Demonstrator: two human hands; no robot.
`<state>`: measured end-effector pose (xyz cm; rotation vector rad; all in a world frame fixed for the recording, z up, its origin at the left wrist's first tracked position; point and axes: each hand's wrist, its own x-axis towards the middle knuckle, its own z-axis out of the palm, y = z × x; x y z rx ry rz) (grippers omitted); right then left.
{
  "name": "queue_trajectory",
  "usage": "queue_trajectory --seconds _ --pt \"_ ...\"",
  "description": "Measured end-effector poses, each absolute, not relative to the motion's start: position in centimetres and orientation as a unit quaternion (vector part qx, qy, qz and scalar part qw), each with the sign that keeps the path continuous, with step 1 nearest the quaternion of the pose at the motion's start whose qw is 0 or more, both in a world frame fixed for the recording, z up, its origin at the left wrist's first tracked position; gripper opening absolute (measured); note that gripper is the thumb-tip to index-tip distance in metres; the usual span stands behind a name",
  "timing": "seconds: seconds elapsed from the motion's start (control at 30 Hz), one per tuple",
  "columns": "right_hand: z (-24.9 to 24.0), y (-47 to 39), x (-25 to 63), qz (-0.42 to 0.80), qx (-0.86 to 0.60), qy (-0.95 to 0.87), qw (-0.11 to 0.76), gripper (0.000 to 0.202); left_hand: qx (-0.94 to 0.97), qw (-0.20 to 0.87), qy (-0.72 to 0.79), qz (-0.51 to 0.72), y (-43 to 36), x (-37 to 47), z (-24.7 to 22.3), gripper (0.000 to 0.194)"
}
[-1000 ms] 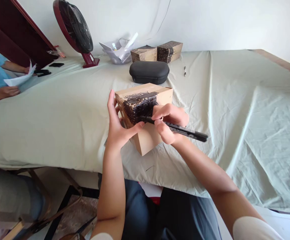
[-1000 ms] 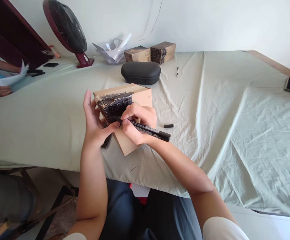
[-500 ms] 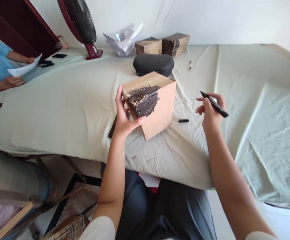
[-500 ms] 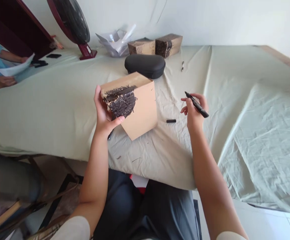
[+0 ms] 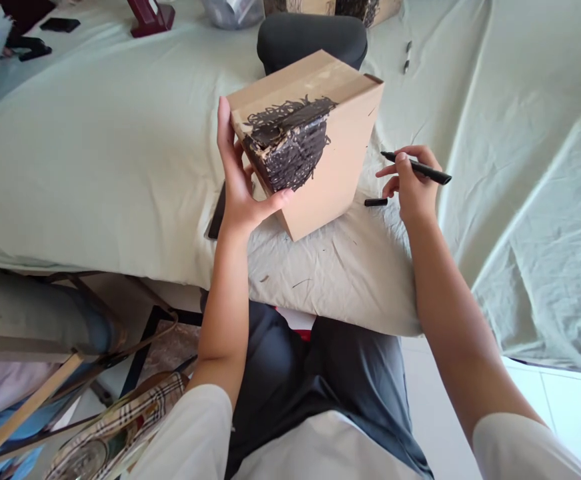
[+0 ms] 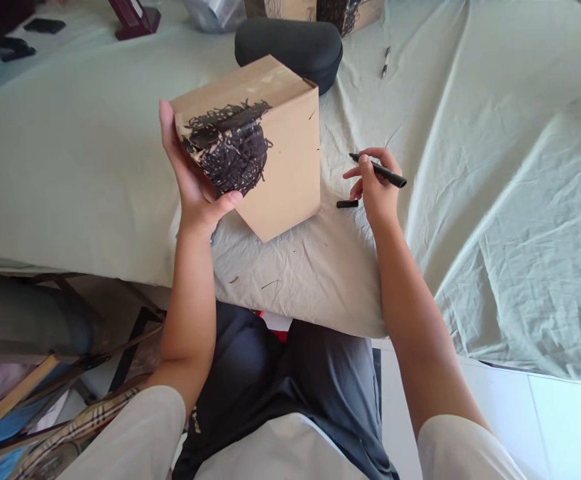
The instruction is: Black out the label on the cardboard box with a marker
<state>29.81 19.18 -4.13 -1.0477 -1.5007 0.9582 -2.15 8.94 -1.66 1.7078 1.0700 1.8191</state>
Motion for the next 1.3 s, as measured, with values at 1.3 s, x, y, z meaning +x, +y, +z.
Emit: queue_trajectory --seconds 1.3 --pt "1.2 17.9 32.0 0.501 -0.495 -0.664 0.252 0.021 0.657 0.151 0.263 0.69 10.8 -2.8 -3.5 0.125"
